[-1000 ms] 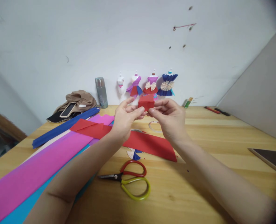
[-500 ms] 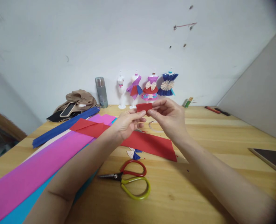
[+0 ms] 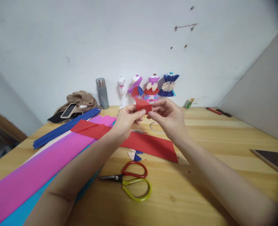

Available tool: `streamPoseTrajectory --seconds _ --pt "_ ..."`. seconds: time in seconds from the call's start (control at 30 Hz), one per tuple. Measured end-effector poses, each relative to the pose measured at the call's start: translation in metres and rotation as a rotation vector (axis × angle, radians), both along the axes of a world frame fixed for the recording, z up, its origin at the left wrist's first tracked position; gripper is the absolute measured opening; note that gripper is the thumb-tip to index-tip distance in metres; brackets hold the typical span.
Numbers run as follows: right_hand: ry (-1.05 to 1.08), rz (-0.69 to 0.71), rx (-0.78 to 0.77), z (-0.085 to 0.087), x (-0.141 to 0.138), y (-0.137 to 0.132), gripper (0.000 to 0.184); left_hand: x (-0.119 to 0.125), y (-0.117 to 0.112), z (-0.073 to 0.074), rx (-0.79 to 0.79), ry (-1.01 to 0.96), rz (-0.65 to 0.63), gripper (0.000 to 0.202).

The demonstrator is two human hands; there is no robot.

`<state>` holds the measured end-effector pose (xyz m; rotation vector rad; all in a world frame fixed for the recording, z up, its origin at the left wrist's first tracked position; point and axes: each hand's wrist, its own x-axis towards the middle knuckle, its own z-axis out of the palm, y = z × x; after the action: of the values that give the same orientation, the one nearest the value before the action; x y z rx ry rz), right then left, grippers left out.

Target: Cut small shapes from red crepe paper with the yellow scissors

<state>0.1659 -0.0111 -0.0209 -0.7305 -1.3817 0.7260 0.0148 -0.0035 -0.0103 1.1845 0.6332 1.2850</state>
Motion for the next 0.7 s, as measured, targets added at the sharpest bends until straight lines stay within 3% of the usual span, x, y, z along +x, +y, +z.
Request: streamPoseTrajectory --seconds 0.23,0.53,0.7 --pt "-0.104 0.122 -0.05 -0.0065 0.0016 0.0053 0.028 -0.0021 0.0021 0.0012 0.112 0.093 0.037 0.019" --pt "-0.025 0.019 -0.004 -0.0025 -0.0001 0.0023 0.017 -0.0005 -0.0032 0.0033 0.112 0.286 0.102 0.014" --pt "0.034 0.077 -0.092 -0.004 0.0037 0.006 0.019 -0.003 -0.0025 0.0042 0.142 0.306 0.081 0.017"
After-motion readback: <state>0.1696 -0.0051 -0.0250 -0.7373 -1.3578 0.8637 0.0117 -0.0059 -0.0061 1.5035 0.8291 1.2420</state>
